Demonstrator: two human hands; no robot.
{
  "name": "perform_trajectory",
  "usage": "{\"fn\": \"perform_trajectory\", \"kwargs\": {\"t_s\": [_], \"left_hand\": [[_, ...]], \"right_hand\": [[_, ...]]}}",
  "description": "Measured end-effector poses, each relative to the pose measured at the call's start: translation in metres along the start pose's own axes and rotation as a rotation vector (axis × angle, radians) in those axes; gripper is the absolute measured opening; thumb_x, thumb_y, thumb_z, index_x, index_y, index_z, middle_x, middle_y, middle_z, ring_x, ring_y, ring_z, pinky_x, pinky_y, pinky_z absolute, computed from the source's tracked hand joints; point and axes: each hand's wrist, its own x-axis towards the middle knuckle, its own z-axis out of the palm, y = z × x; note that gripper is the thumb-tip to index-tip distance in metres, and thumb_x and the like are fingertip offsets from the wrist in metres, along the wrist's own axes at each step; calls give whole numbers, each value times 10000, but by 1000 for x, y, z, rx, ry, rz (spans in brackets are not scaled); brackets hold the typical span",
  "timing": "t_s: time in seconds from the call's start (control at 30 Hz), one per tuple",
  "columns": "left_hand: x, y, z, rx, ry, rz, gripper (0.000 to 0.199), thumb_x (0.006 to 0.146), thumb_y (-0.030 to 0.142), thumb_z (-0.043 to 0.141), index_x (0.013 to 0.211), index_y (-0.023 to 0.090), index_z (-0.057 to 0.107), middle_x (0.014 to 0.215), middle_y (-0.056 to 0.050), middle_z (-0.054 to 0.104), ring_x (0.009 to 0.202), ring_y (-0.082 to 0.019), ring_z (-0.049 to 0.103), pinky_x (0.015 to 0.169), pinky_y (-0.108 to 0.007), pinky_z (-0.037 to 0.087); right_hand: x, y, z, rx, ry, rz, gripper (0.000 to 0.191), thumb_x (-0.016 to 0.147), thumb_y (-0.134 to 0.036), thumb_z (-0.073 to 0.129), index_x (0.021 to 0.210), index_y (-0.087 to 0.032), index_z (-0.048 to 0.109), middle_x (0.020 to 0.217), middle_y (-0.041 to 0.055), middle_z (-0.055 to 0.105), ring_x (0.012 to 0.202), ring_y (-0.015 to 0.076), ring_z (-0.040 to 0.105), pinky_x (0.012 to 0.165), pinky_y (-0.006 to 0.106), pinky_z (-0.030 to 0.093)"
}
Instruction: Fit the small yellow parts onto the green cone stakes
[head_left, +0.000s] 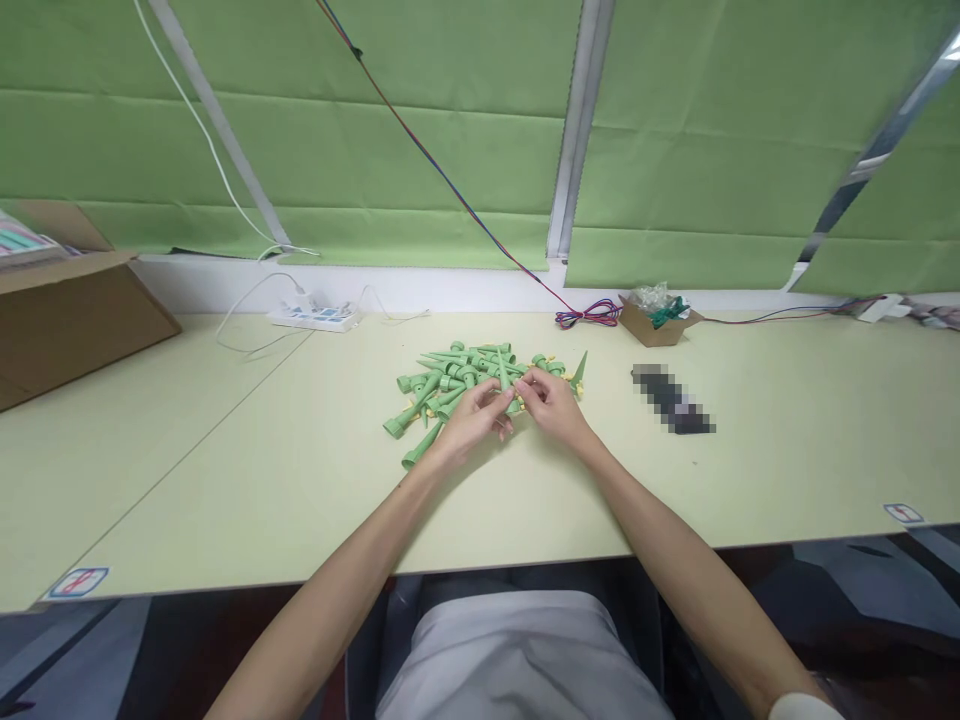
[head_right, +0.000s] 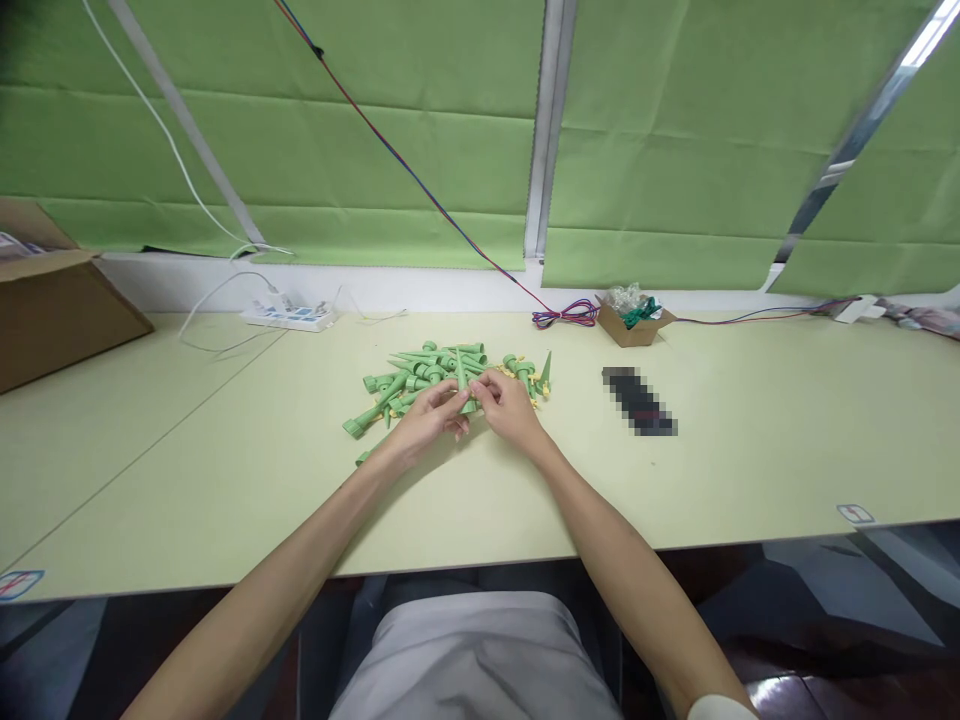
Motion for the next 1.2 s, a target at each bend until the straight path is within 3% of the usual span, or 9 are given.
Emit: {"fn": "perform_trajectory", "kwargs": {"t_s": [0.17,0.27,0.37,0.5,0.7,0.8,0.97,1.2], "left_hand": [[0,-3,-1,276,22,201,355,863,509,661,801,184,533,751,9,528,548,-108,562,495,-250,422],[2,-8,-3,403,67,284,276,890,448,636,909,173,613,818,-23,589,587,-117,552,505,-249,425],[5,-13,-5,521,141,434,226,887,370,645,979,165,671,956,-66,624,678,-132,565,554,-254,469],[3,-13,-5,594,139,563,185,897,304,630,1010,193,725,1020,-78,619,835,-170,599,658,-278,527],[-2,-4,1,503,147,456,229,904,343,631,1072,233,741,1093,-91,632,996,-226,609,826,-330,541],[-2,-3,2,442,168,395,228,882,371,658,1023,223,759,1049,-89,660,933,-229,613,792,-317,522],[0,-5,-2,526,156,402,230,887,398,650,969,218,768,866,-61,661,781,-196,586,702,-281,472],[2,-10,-2,545,174,365,243,865,419,664,859,191,747,822,-51,704,649,-162,572,637,-276,449]], "right_hand": [[1,3,0,49,-17,84,329,898,-497,548,723,-228,477,491,-63,384,451,116,324,478,269,235],[3,5,0,112,-41,140,355,881,-539,560,722,-233,477,456,-71,377,417,113,315,456,266,226],[5,6,-1,182,-53,183,388,853,-569,590,692,-235,474,421,-69,396,382,106,321,436,265,239],[6,4,-1,357,-97,306,367,815,-530,634,668,-235,472,359,-80,381,311,90,273,376,255,209],[6,-2,0,577,-62,464,310,781,-401,673,658,-219,454,349,-97,364,288,51,228,330,202,153],[6,-2,-1,616,-43,475,313,786,-380,681,653,-216,450,345,-98,355,288,45,229,323,195,163],[5,1,0,590,-34,469,344,775,-413,714,652,-215,461,343,-97,342,295,44,216,328,200,146],[2,3,3,477,8,399,382,765,-489,720,630,-220,484,369,-85,349,332,63,239,361,227,169]]}}
